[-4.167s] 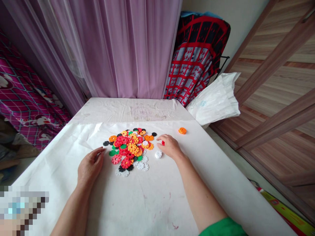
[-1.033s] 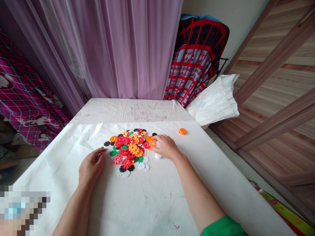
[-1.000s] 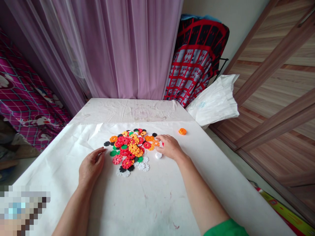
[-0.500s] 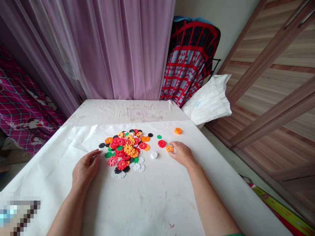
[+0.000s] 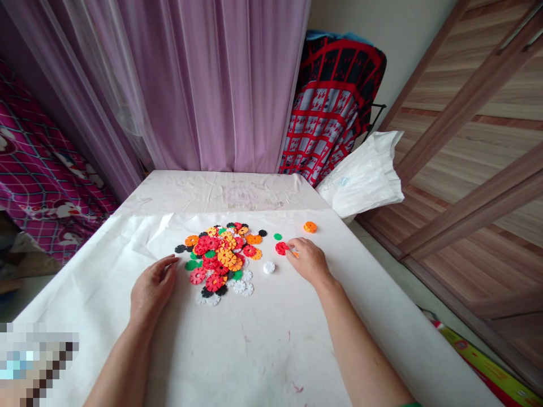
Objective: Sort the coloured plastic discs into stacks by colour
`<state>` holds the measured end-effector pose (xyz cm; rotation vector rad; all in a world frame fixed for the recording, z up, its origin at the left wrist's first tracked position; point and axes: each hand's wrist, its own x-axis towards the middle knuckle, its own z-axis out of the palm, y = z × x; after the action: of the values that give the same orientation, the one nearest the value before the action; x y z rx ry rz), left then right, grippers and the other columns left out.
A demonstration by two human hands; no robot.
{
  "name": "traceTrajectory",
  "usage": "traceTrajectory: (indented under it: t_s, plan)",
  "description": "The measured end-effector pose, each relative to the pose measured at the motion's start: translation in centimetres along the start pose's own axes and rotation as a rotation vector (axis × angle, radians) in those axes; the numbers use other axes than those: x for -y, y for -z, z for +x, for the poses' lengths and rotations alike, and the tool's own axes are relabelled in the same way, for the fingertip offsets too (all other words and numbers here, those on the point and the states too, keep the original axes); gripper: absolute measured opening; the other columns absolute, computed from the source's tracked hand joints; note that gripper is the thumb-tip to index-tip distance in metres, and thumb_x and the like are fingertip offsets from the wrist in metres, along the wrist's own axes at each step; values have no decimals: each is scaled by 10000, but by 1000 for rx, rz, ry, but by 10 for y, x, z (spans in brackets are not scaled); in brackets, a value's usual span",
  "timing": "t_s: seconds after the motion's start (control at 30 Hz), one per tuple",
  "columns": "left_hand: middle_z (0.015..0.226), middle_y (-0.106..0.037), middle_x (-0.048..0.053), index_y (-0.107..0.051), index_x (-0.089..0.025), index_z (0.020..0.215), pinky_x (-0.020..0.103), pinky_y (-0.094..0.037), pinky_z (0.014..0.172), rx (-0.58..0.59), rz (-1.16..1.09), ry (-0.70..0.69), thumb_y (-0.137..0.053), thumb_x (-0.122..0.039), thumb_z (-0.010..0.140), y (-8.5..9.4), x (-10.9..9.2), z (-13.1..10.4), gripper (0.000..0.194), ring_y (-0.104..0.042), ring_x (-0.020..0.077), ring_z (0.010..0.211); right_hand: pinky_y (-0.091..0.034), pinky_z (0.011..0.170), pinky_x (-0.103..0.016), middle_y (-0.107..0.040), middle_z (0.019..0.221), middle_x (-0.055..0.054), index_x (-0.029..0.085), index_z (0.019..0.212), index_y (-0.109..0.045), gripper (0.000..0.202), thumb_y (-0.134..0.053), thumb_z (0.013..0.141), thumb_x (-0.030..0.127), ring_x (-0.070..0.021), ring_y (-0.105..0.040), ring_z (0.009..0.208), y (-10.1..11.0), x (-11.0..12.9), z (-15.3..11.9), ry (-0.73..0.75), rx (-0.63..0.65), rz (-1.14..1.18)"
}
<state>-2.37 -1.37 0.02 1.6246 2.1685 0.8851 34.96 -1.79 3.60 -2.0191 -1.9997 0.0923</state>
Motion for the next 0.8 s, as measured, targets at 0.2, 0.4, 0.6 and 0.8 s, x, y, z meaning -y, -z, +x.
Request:
traceTrajectory:
  t_s: [0.2,0.4,0.6,0.8]
  plan:
    - [1179,-732,6,-751,-296,983,305,-526,765,-23,-29,-4,-509,-370,825,1,-2,-1,299,-683,231,1010,-430,891,-298,-715,1108,-46,235,1064,-672,209,-598,877,294,-208,-599,1077,-10,61,24,210,140,-21]
    - [1214,-718,20,-740,-288,1038,328,-526,793,16,-15,19,-490,-343,838,0,0,0,325,-678,240,1047,-448,821,-328,-722,1053,-88,215,1050,-656,240,-622,840,328,-253,-619,1028,-24,84,34,225,177,-145]
    - [1177,-733,22,-751,-288,1000,329,-529,809,-6,-14,-6,-501,-360,840,1,0,0,305,-675,244,1056,-443,833,-332,-717,1076,-102,211,1106,-625,297,-632,838,339,-255,-628,1031,-29,90,36,209,198,-143]
    - [1202,-722,22,-749,-289,1009,339,-530,815,11,-5,15,-478,-369,854,2,-2,0,322,-674,249,1062,-430,833,-303,-720,1076,-69,214,1112,-610,325,-649,836,381,-227,-640,1010,-14,68,32,112,123,-25]
